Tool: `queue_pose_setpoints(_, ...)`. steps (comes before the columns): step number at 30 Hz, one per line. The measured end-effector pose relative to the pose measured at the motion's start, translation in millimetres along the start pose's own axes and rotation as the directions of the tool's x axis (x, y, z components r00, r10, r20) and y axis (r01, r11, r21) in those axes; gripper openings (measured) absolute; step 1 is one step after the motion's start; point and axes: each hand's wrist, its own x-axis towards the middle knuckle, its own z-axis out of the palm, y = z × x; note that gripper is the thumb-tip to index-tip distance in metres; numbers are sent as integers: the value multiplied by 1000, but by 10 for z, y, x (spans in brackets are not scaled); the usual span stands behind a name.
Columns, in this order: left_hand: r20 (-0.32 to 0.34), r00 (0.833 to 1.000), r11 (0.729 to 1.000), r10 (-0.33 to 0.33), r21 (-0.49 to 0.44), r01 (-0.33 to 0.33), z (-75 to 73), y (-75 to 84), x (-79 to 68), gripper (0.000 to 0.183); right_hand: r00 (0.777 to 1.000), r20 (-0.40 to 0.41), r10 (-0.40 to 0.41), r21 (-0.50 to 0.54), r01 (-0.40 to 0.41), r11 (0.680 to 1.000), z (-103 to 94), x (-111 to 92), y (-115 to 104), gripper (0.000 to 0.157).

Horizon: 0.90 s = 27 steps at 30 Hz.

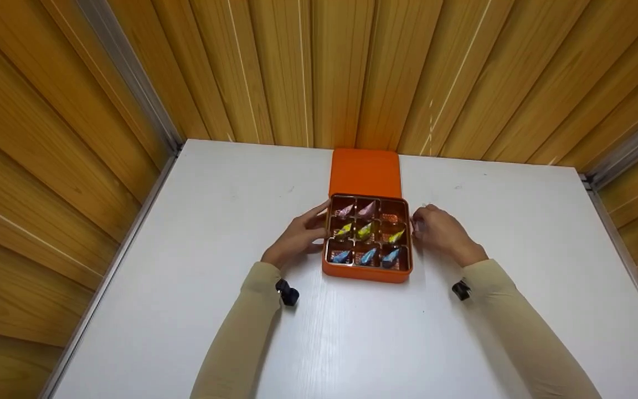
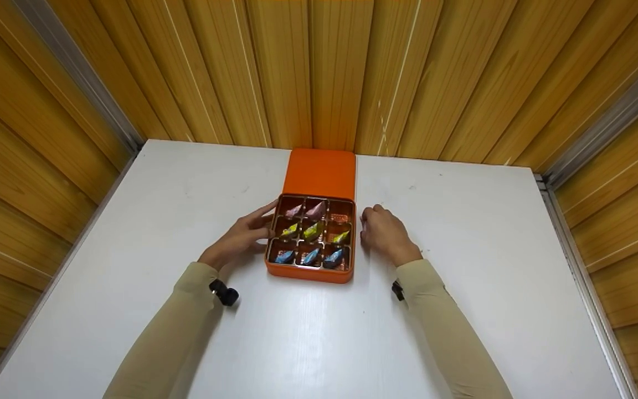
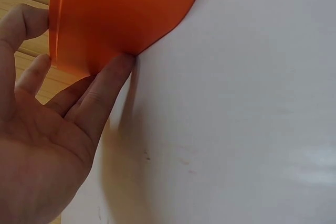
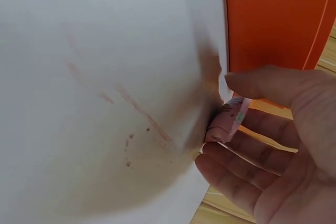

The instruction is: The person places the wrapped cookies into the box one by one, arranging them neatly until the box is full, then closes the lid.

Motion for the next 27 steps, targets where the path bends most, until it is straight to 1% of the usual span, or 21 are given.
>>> queue_pose_setpoints(5, -1, 1000, 1000, 3, 3, -3, -6, -10, 4, 78, 999, -40, 20, 40, -18, 999, 3, -22, 32, 23)
queue_pose_setpoints(8, -3, 1000, 1000, 1, 1, -1, -3, -2, 2, 79, 996, -69, 49, 65, -45, 997, -6, -33, 39, 21)
queue_pose_setpoints(12, -6, 1000, 1000, 4, 10, -4, 4, 4, 1, 79, 992, -97, 77, 72, -70, 995, -15, -49, 66, 21)
queue_pose_setpoints(17, -5, 1000, 1000, 9, 7, -9, 5, 7, -1, 79, 991, -110, 77, 79, -69, 995, -26, -77, 100, 21)
queue_pose_setpoints(20, 1, 1000, 1000, 6, -10, -6, 3, 13, -9, 79, 990, -117, 77, 103, -65, 993, -43, -97, 110, 21)
queue_pose_setpoints(27, 12, 1000, 1000, 10, -23, -10, 0, 5, -9, 79, 985, -126, 121, 169, -99, 981, -84, -131, 137, 21)
